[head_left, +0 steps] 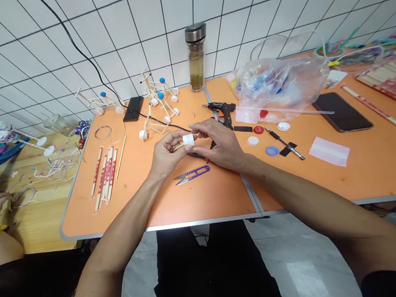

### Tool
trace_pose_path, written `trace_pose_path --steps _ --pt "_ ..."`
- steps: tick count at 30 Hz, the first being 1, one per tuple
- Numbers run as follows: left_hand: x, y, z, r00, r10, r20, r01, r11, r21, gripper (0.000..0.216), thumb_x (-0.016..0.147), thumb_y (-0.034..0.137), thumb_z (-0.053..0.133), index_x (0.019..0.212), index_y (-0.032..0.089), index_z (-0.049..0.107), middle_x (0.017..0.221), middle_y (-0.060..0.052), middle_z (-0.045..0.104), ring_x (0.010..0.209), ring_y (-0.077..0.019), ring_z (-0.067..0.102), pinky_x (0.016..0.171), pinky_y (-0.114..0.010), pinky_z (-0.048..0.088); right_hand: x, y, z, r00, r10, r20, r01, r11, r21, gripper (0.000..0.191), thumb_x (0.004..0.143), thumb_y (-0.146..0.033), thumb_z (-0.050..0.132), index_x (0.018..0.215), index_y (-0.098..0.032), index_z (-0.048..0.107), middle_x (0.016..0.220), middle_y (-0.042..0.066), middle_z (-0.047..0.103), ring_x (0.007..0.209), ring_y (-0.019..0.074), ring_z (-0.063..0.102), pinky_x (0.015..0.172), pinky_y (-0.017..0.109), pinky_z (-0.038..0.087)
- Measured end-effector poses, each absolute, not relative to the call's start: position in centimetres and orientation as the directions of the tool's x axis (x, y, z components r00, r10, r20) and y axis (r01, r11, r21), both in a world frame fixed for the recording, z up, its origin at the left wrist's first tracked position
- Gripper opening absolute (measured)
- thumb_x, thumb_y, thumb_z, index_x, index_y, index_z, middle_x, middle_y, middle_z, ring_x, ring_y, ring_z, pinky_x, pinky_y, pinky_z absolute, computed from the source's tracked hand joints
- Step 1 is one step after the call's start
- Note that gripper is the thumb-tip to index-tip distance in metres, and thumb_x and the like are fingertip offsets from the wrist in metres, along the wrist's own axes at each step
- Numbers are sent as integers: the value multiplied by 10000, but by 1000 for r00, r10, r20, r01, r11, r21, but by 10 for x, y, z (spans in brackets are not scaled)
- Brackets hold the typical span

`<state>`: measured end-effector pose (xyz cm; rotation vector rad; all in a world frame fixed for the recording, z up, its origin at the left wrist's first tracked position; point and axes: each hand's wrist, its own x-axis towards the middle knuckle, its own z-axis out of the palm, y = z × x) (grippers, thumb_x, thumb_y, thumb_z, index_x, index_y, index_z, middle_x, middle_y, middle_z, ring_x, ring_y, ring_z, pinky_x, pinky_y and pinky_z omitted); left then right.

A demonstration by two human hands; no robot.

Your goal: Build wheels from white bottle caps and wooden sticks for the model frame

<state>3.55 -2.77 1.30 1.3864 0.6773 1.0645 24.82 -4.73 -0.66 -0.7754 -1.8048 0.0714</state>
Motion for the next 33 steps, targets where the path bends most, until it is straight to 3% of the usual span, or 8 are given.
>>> trace_pose_path --steps 8,17,22,25,28,30,33 --pt "38 -27 8 413 886 209 -228 -122 966 564 770 509 1085 1133 208 775 1086 -92 905 1044 -229 874 979 -339 669 246 -47 -6 -167 511 844 486 787 -380 157 1093 -402 801 1224 -316 813 1099 76 839 966 271 786 865 457 659" --pt "36 -28 6 426 886 183 -227 -91 970 515 774 473 1088 1132 192 845 1119 -110 921 1101 -271 890 1006 -349 670 249 -49 -7 -191 503 843 490 793 -362 152 1105 -396 792 1207 -285 807 1070 80 830 951 264 775 843 429 636" --pt "35 -27 10 440 889 128 -186 -49 981 557 712 480 1113 1107 184 855 1057 -105 918 1024 -271 893 998 -365 670 244 -52 -8 -212 596 775 536 734 -418 145 1121 -406 758 1169 -275 795 1048 83 801 955 272 749 859 430 603" --pt "36 -25 10 420 905 72 -141 -13 990 559 676 487 1118 1049 175 844 974 -92 908 932 -247 879 944 -346 665 247 -54 -3 -289 677 677 576 688 -442 193 1134 -398 728 1248 -254 785 1131 104 800 1020 277 754 867 405 592" --pt "37 -22 9 372 927 41 -108 0 994 530 678 487 1103 1007 174 829 931 -92 899 796 -198 825 818 -305 641 271 -64 16 -344 790 508 715 571 -404 305 1117 -388 723 1389 -260 772 1288 125 802 1123 308 754 883 407 578" --pt "37 -18 8 325 945 34 -105 0 994 522 671 491 1093 987 179 818 921 -95 898 678 -155 746 679 -270 575 296 -76 30 -234 881 411 852 390 -350 268 1109 -338 693 1336 -258 811 1305 134 808 1139 332 755 887 421 557" --pt "37 -14 6 281 960 19 -112 13 994 521 664 499 1076 986 184 814 945 -103 904 540 -91 584 499 -233 360 332 -100 43 15 976 215 977 31 -210 273 1100 -293 611 1215 -229 850 1239 162 817 1099 367 759 835 434 519"
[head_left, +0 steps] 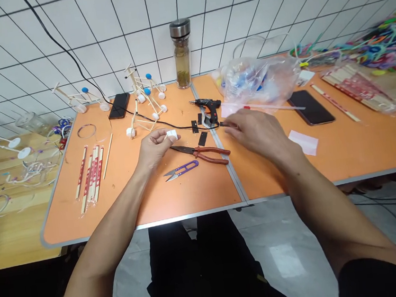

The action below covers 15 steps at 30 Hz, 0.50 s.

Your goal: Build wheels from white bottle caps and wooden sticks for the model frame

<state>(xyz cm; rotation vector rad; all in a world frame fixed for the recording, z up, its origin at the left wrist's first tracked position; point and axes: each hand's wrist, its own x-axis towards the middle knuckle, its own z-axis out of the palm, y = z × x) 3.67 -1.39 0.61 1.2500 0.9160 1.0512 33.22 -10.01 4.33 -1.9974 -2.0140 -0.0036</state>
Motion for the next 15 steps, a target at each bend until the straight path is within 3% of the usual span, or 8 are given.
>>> trace_pose_path --steps 2,5,9,15 --pt "37 -13 6 279 960 8 -111 24 993 532 655 493 1074 997 183 810 977 -113 909 510 -69 513 474 -233 263 345 -113 42 138 987 78 987 -130 -97 350 1107 -292 546 1259 -207 849 1292 191 806 1104 386 761 796 435 499" --pt "37 -15 8 287 958 14 -108 18 994 571 641 508 1079 1011 175 798 1016 -136 911 530 -69 511 495 -233 258 345 -120 33 203 979 -15 979 -204 -12 432 1146 -338 464 1338 -188 820 1327 211 791 1113 394 762 768 432 480" --pt "36 -16 12 277 960 25 -99 2 995 616 627 557 1073 1027 182 791 1048 -142 909 554 -74 521 500 -235 228 338 -116 30 216 976 -38 976 -216 -13 424 1149 -336 460 1321 -176 813 1311 215 794 1117 390 762 781 435 476" --pt "33 -13 14 314 949 -3 -120 43 992 588 654 547 1049 1034 192 775 1066 -116 902 485 -30 327 481 -251 165 349 -115 50 264 965 11 965 -264 -3 431 1161 -288 485 1439 -138 778 1443 271 737 1173 412 764 805 444 475"
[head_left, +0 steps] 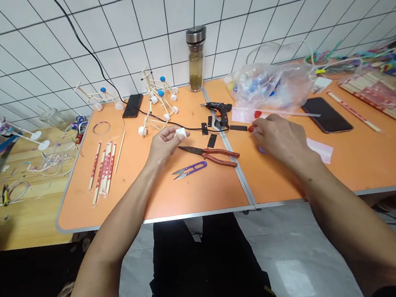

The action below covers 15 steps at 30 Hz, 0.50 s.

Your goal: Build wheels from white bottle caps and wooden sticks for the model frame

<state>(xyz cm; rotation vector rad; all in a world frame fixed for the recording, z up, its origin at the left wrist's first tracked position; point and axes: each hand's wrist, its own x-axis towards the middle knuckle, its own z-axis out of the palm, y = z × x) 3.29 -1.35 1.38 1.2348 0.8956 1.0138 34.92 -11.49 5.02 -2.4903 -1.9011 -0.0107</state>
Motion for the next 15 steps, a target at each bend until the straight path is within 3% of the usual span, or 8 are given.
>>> trace_pose_path --steps 3,6,8,12,15 --pt "34 -14 14 331 943 -21 -140 71 988 575 671 537 1035 1038 191 759 1072 -122 901 496 -35 328 484 -254 168 336 -106 62 167 977 131 979 -149 -140 401 1130 -321 611 1464 -183 786 1506 246 714 1203 404 753 864 448 528" --pt "35 -16 15 340 940 -35 -147 90 985 571 659 532 1034 1012 187 746 1038 -115 895 494 -32 300 488 -262 161 298 -85 68 -168 957 234 898 247 -364 324 1076 -317 715 1364 -221 825 1304 150 801 1116 336 754 949 434 557" --pt "35 -17 17 348 936 -46 -141 101 985 568 650 534 1038 993 186 751 968 -88 879 489 -31 287 490 -268 156 268 -70 65 -336 896 290 782 437 -444 342 1067 -348 751 1379 -223 813 1289 135 799 1077 309 744 965 421 557" --pt "33 -18 19 343 936 -72 -126 122 984 534 605 495 1063 930 195 765 731 13 738 487 -42 303 499 -273 156 233 -52 44 -402 838 369 677 544 -497 267 1119 -315 671 1331 -215 798 1236 136 767 1098 297 724 941 392 541" --pt "32 -16 16 365 926 -94 -75 130 989 509 607 496 1060 913 195 787 670 32 663 493 -49 298 502 -285 149 232 -51 27 -389 834 390 684 546 -484 230 1122 -305 631 1265 -221 792 1175 128 747 1049 290 704 905 389 529"
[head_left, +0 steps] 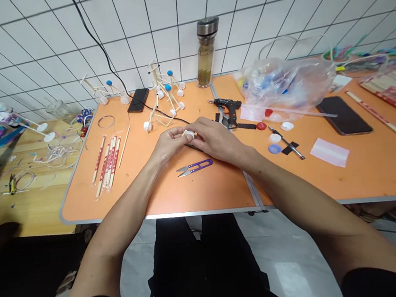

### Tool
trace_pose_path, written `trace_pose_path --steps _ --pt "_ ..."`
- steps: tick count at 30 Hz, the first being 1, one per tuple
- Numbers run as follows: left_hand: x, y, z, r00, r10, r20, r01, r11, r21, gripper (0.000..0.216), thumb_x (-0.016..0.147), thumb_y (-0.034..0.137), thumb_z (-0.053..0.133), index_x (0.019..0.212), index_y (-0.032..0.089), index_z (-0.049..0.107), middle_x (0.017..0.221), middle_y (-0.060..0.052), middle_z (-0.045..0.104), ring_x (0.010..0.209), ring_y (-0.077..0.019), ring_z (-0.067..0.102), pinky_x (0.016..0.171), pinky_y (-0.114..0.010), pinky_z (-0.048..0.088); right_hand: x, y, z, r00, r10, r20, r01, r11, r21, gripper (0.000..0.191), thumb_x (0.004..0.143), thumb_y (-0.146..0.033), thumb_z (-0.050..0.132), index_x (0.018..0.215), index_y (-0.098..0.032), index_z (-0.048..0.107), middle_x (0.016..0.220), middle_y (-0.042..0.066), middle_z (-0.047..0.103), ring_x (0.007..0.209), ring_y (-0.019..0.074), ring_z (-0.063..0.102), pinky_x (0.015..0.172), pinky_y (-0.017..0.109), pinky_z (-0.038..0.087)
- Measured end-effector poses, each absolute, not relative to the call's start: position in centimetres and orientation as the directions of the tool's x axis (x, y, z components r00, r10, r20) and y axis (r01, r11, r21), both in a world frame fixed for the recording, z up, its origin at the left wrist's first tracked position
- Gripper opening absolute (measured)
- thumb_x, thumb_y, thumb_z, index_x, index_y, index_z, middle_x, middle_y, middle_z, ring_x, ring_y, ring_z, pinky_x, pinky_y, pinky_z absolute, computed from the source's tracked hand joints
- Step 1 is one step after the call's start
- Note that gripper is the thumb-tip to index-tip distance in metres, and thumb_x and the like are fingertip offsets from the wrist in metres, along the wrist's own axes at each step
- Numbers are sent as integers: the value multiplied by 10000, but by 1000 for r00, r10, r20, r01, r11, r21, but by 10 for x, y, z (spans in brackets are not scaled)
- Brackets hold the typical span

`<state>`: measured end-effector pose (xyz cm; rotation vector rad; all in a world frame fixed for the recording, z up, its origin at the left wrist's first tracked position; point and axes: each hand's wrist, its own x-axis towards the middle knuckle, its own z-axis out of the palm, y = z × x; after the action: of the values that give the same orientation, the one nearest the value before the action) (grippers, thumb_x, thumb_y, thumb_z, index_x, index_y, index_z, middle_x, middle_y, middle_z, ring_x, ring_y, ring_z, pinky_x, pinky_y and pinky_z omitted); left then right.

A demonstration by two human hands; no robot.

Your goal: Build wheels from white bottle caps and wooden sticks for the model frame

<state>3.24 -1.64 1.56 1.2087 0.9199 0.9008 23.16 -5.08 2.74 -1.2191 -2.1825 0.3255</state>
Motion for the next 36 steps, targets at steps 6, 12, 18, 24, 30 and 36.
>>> trace_pose_path --steps 6,12,18,24,30,36 --pt "32 -17 17 438 896 -75 -32 98 995 603 690 640 1057 1007 188 815 816 -41 786 509 -57 327 499 -294 160 246 -50 22 -346 824 449 673 551 -493 208 1078 -359 679 1202 -221 773 1075 104 759 939 272 681 897 398 525" --pt "29 -13 28 422 882 -210 -85 270 959 668 909 861 810 1034 207 755 1013 -138 876 493 -88 443 463 -276 267 255 -41 23 -159 888 432 713 406 -571 247 977 -294 694 1185 -195 782 1046 95 772 893 268 686 860 401 537" --pt "20 -5 27 384 893 -233 -80 284 955 191 954 332 844 1020 171 767 994 -139 887 509 -78 467 477 -247 326 261 -37 25 -137 887 441 744 386 -545 265 972 -332 689 1186 -210 787 1059 98 786 931 286 689 845 401 538" --pt "4 -5 37 385 906 -176 -33 204 978 246 776 135 896 996 157 788 948 -123 889 524 -71 553 514 -223 402 266 -33 24 -109 877 468 754 380 -536 273 1014 -378 713 1221 -214 785 1036 98 771 950 298 705 864 423 549" --pt "1 -1 37 354 905 -237 1 253 967 233 768 154 908 947 170 759 979 -135 898 560 -112 695 571 -243 532 265 -33 25 -146 870 471 730 416 -542 242 1033 -404 711 1192 -232 772 1057 108 778 956 310 701 901 453 557" --pt "-3 2 35 391 885 -251 23 264 964 233 777 220 927 878 194 719 880 -134 883 539 -146 710 522 -248 511 259 -36 22 -171 875 453 686 436 -583 203 964 -308 708 1135 -222 775 1039 91 773 932 287 689 886 422 543"
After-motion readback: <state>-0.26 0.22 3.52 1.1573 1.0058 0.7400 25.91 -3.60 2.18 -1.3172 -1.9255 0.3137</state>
